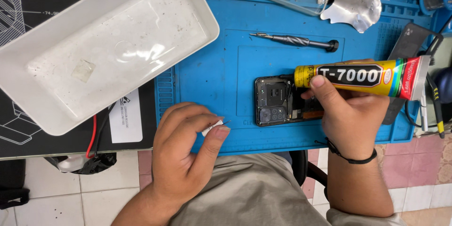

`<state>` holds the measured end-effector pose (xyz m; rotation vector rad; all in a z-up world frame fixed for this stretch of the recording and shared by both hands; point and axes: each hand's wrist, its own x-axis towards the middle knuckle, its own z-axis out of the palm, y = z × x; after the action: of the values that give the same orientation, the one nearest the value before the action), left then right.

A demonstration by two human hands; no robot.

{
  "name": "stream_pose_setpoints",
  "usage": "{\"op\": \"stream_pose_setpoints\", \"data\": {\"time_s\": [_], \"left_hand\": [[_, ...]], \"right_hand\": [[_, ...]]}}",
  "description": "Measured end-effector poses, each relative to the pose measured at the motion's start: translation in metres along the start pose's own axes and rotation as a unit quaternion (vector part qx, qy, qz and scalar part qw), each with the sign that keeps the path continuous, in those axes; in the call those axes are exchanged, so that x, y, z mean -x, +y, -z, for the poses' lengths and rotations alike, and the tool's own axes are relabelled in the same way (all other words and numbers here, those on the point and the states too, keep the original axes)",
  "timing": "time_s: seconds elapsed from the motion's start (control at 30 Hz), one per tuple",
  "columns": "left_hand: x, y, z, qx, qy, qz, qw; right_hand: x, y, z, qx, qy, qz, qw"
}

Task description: The person uses a blue electric screwdriver to remove screws from a disassembled smartphone and its black plastic frame. They then apply T-7000 adhesive from a tube onto the phone's internal chassis.

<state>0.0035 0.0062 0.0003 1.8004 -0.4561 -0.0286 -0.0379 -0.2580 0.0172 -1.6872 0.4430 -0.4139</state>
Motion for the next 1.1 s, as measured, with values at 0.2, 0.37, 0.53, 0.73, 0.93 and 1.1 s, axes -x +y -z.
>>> {"op": "stream_pose_setpoints", "data": {"time_s": [0.2,0.37,0.53,0.73,0.93,1.1], "left_hand": [[0.001,0.000,-0.002,-0.002,0.000,0.010,1.000],[0.000,0.001,-0.001,-0.008,-0.001,0.009,1.000],[0.000,0.002,0.000,-0.027,-0.009,0.013,1.000],[0.000,0.002,-0.002,-0.017,-0.001,0.011,1.000],[0.000,0.002,-0.003,-0.025,0.005,0.009,1.000],[0.001,0.003,-0.004,-0.020,0.006,0.020,1.000]], "right_hand": [[0.000,0.000,0.009,0.000,0.008,-0.009,1.000],[-0.002,0.002,0.015,-0.002,0.010,-0.001,1.000],[-0.003,0.004,0.023,-0.004,0.017,0.000,1.000],[-0.004,0.008,0.031,0.003,0.035,-0.003,0.999],[-0.003,0.008,0.036,-0.004,0.042,0.001,0.999],[-0.004,0.009,0.040,0.018,0.052,-0.002,0.998]]}}
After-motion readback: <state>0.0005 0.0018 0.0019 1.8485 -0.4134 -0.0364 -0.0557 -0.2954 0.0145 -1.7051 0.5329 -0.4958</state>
